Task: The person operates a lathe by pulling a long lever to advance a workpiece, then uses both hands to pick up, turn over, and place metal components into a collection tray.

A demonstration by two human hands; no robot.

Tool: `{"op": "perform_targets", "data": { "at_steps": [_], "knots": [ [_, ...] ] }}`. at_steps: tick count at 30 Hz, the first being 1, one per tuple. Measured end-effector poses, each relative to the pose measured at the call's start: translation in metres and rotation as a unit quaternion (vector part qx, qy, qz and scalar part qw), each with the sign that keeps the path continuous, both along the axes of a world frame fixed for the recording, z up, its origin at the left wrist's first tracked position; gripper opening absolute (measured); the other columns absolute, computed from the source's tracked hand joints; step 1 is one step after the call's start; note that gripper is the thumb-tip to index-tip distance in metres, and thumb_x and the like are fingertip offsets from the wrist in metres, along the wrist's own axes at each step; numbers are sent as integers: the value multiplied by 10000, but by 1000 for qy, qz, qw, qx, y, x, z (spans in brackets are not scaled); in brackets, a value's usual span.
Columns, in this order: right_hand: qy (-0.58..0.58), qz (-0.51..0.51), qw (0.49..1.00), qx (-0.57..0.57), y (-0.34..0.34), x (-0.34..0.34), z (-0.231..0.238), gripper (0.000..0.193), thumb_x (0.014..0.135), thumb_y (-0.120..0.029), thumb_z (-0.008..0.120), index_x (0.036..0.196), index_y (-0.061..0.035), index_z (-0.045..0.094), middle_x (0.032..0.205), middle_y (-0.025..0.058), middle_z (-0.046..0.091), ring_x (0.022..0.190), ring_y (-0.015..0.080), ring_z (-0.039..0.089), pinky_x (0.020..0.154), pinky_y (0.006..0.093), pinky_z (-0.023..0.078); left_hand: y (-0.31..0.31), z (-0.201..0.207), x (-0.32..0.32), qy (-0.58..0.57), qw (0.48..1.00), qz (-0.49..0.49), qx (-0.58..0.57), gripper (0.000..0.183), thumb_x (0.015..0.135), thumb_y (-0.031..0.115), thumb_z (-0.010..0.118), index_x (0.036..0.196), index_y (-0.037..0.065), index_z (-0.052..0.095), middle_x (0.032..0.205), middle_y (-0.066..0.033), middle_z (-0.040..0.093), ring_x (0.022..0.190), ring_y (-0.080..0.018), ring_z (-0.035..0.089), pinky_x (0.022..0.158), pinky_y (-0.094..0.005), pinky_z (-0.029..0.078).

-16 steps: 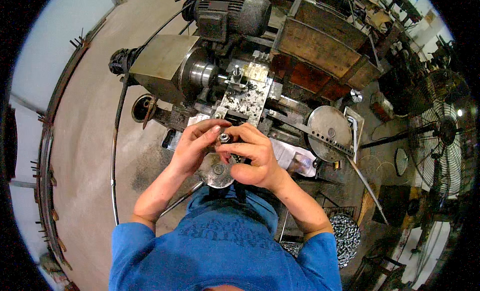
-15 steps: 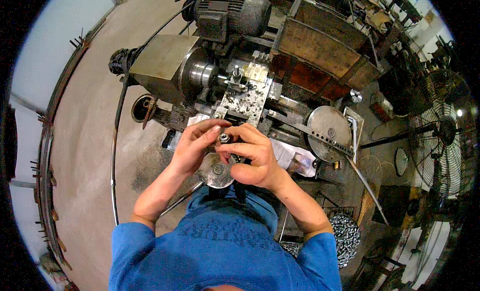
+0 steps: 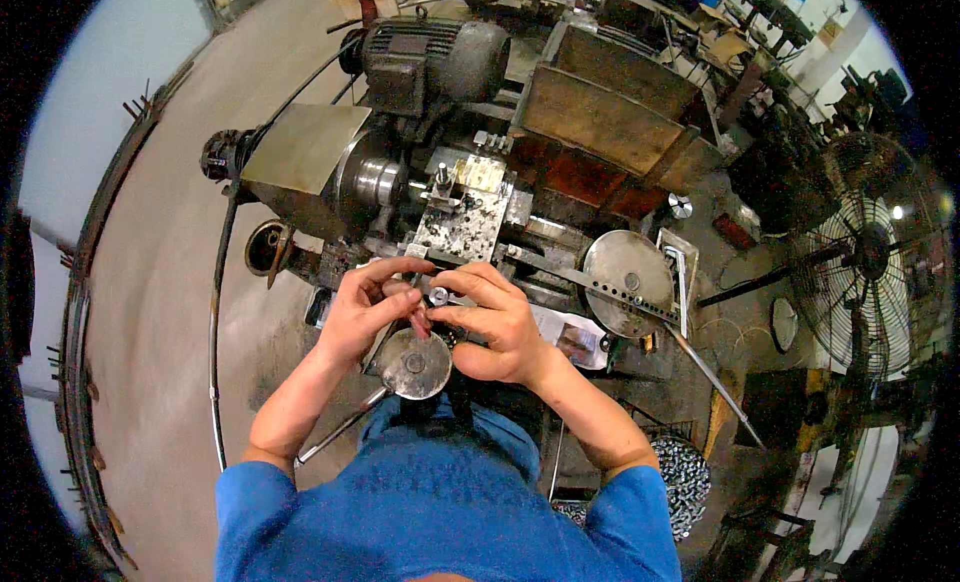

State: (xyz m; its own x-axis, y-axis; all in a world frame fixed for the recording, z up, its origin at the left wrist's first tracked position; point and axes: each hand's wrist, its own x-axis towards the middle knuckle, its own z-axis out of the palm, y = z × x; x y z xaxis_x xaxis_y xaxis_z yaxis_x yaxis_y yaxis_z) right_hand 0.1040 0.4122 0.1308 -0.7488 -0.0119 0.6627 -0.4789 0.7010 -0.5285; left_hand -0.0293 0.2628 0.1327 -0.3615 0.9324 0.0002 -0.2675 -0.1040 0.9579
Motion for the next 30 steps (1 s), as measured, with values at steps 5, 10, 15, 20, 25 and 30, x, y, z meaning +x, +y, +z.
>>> {"op": "perform_targets", "data": {
  "at_steps": [5, 10, 15, 20, 25, 30],
  "knots": [
    [-29, 18, 998, -62, 0, -2, -15, 395, 528, -177, 590, 884, -24, 664, 1063, 163, 581, 923, 316, 544, 807, 368, 439, 4, -6, 4, -6, 1000, 6, -16, 332, 869, 126, 550, 1117, -87, 490, 713, -112, 607, 617, -152, 606, 563, -281, 511],
    [-86, 64, 983, -151, 6, -5, -21, 404, 522, -179, 567, 883, -35, 676, 1060, 132, 606, 959, 285, 556, 854, 363, 417, 4, -10, 4, -16, 1000, 1, -22, 334, 878, 141, 543, 1119, -85, 489, 719, -118, 606, 615, -156, 608, 549, -289, 517],
    [-98, 102, 970, -199, 12, -10, -32, 412, 553, -218, 579, 910, -39, 679, 1072, 130, 611, 991, 282, 556, 880, 370, 399, 5, -16, 4, -22, 999, 18, -23, 361, 880, 179, 555, 1124, -79, 492, 735, -114, 608, 608, -157, 606, 536, -285, 521],
    [-101, 110, 967, -205, 11, -10, -31, 418, 565, -227, 587, 928, -41, 675, 1076, 130, 610, 990, 286, 555, 881, 371, 394, 6, -21, 3, -35, 999, 16, -16, 363, 877, 182, 558, 1124, -76, 493, 727, -109, 609, 609, -153, 605, 533, -286, 525],
    [-98, 86, 977, -172, 14, -8, -27, 426, 531, -171, 594, 930, -37, 666, 1068, 153, 604, 980, 299, 556, 861, 374, 408, 4, -21, 1, -25, 999, 2, -36, 371, 875, 167, 557, 1146, -73, 475, 701, -108, 608, 612, -164, 606, 577, -281, 504],
    [-2, -94, 995, 13, 78, -6, 5, 433, 533, -179, 573, 927, -22, 660, 1056, 171, 589, 951, 298, 564, 827, 359, 440, -41, -14, -35, 105, 985, 105, -89, 374, 848, 117, 538, 1165, -70, 472, 692, -117, 618, 613, -181, 621, 612, -285, 483]
  ]
}}
